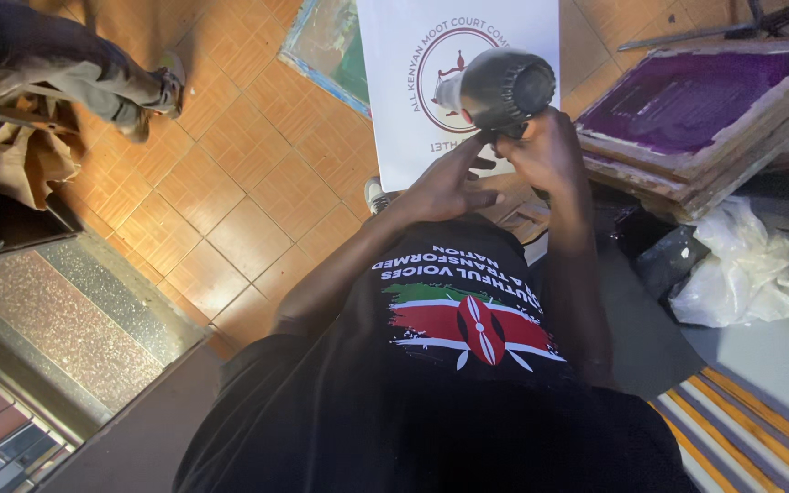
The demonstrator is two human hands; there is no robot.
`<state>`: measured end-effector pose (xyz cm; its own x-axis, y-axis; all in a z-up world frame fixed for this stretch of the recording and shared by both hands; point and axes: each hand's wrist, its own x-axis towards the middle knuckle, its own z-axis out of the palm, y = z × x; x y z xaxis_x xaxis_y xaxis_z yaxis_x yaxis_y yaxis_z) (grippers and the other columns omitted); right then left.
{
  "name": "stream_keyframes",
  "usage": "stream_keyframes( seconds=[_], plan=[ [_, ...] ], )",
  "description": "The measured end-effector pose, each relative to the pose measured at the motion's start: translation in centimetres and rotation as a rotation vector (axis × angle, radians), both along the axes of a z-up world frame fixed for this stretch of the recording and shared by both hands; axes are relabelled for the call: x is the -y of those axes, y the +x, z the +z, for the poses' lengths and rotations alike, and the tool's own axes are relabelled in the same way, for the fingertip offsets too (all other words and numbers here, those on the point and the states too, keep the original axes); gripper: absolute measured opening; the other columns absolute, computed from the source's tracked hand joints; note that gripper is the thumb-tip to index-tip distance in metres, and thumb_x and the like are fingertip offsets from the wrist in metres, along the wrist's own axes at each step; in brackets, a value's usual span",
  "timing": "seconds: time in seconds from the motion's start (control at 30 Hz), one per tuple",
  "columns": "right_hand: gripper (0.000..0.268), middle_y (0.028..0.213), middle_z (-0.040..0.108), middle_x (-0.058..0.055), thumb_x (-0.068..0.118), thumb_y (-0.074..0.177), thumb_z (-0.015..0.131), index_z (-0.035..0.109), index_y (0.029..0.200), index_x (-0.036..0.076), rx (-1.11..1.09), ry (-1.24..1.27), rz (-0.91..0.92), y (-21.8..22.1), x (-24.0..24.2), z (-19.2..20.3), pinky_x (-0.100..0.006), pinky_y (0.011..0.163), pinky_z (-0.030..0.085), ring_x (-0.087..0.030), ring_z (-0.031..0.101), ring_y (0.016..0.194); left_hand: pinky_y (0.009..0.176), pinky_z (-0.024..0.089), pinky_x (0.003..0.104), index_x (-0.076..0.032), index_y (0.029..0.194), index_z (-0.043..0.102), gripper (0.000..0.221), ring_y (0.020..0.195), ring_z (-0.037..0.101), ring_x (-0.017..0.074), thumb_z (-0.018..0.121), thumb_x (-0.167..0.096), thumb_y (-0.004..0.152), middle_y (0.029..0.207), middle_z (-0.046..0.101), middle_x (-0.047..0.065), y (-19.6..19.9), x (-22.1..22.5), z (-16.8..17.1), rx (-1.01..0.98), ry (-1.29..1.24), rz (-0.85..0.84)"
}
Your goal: The person uses a heat gun to apply heat to a printed logo on a white board, moving the tool across the surface to seal or cure the print. The person holds the board steady with one hand while operating the heat gun with the other.
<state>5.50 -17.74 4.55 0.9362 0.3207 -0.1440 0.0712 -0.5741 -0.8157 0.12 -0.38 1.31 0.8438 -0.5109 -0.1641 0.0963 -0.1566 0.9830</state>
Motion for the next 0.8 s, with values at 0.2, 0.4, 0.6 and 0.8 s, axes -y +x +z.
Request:
stream_keyframes(
  seconds=[0.2,0.4,0.6,0.8],
  plan=[
    [0.019,0.073,0.065,-0.025,0.011,0.078,0.072,0.072,0.089,-0.004,-0.037,-0.107,0.02,-0.1,-0.7,0.7,-0.052,0.055,0.043,-0.05,0.063,0.072,0.097,0.051,0.051,0.001,0.147,0.019,0.087,0.121,0.053,0.0461,0.073,-0.018,0.082,0.139,0.039,0.032,-0.6,-0.6,0.8,-0.017,0.015,-0.009],
    [0.023,0.08,0.068,-0.021,0.012,0.07,0.071,0.072,0.09,0.0,-0.063,-0.265,-0.047,-1.4,0.7,2.9,-0.054,0.062,0.048,-0.044,0.066,0.078,0.099,0.05,0.048,0.001,0.148,0.021,0.089,0.122,0.053,0.0457,0.076,-0.02,0.082,0.142,0.037,0.032,-0.6,1.4,-0.7,-0.054,-0.061,-0.065],
    [0.016,0.068,0.064,-0.02,0.006,0.071,0.072,0.069,0.083,-0.004,-0.047,-0.176,-0.138,-3.0,3.5,0.7,-0.045,0.053,0.046,-0.035,0.064,0.062,0.099,0.048,0.056,0.002,0.147,0.02,0.093,0.121,0.051,0.0501,0.077,-0.03,0.081,0.141,0.034,0.036,-0.5,2.5,0.2,-0.05,-0.061,-0.165],
    [0.015,0.053,0.057,-0.021,0.001,0.069,0.064,0.062,0.056,-0.005,-0.006,-0.082,-0.043,-2.8,0.0,3.9,-0.041,0.045,0.038,-0.03,0.057,0.05,0.098,0.049,0.055,0.002,0.146,0.021,0.087,0.12,0.053,0.046,0.074,-0.021,0.08,0.141,0.037,0.034,-1.3,0.2,2.7,-0.015,0.109,-0.161]
  ],
)
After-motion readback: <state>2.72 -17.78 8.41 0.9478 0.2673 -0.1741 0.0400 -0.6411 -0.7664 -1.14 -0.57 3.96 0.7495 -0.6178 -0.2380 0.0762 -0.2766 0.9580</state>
